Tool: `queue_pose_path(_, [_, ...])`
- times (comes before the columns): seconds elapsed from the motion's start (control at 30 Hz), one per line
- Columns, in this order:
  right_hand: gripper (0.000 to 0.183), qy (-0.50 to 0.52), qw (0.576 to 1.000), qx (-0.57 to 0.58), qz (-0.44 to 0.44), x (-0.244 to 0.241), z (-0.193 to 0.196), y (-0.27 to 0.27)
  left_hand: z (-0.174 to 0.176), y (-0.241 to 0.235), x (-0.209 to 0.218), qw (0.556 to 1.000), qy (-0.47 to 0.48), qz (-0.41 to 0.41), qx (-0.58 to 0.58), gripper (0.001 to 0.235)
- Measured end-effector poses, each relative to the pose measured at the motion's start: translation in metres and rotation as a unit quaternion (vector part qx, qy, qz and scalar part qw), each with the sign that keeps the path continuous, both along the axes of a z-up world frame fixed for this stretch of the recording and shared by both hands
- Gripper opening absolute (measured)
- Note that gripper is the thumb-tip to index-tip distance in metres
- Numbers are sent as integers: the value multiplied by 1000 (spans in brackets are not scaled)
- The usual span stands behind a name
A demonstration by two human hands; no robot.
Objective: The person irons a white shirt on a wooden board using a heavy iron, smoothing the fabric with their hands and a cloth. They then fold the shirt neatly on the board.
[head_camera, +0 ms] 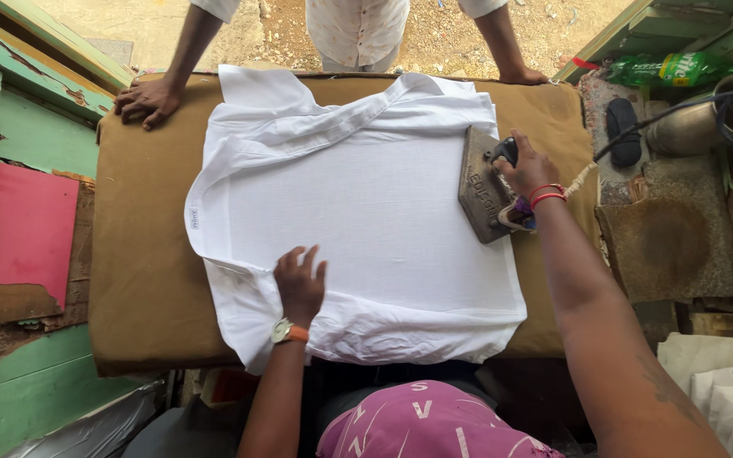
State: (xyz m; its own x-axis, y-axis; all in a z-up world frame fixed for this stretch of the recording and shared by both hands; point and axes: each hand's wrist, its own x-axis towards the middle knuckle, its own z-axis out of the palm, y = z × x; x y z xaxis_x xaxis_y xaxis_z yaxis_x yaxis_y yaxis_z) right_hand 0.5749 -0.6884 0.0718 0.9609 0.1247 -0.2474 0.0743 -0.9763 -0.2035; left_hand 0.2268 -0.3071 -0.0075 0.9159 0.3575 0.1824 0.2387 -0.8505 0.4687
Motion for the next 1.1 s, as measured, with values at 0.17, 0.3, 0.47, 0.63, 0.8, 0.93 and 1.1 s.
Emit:
queue_pose_path(0.17, [82, 30, 998, 23, 41, 3, 14, -3, 11, -173, 66, 968, 155, -190, -54, 46])
queue_pose_path(0.3, [77, 46, 995, 32, 77, 2, 15, -13, 17, -321, 73, 909, 187, -371, -31, 47])
queue_pose_path(0.47, [75, 122, 980, 29, 152, -26, 26, -23, 22, -408, 59, 857, 277, -434, -23, 60])
queue_pose_path(0.63, [70, 101, 939, 108, 309, -84, 23, -59, 26, -373, 41, 895, 123, -389, -181, 36])
queue_pose_path(0.8, [81, 242, 871, 109, 414, -115, 10, -88, 38, -321, -23, 955, -8, -71, -288, 15])
queue_pose_path(0.93, [91, 395, 798, 167, 424, -112, 0, -83, 11, -270, -87, 937, 1, 225, -267, 19])
queue_pose_path(1.1, [81, 373, 806, 209, 410, -113, -17, -100, -11, -231, -163, 897, 109, 405, -136, 29])
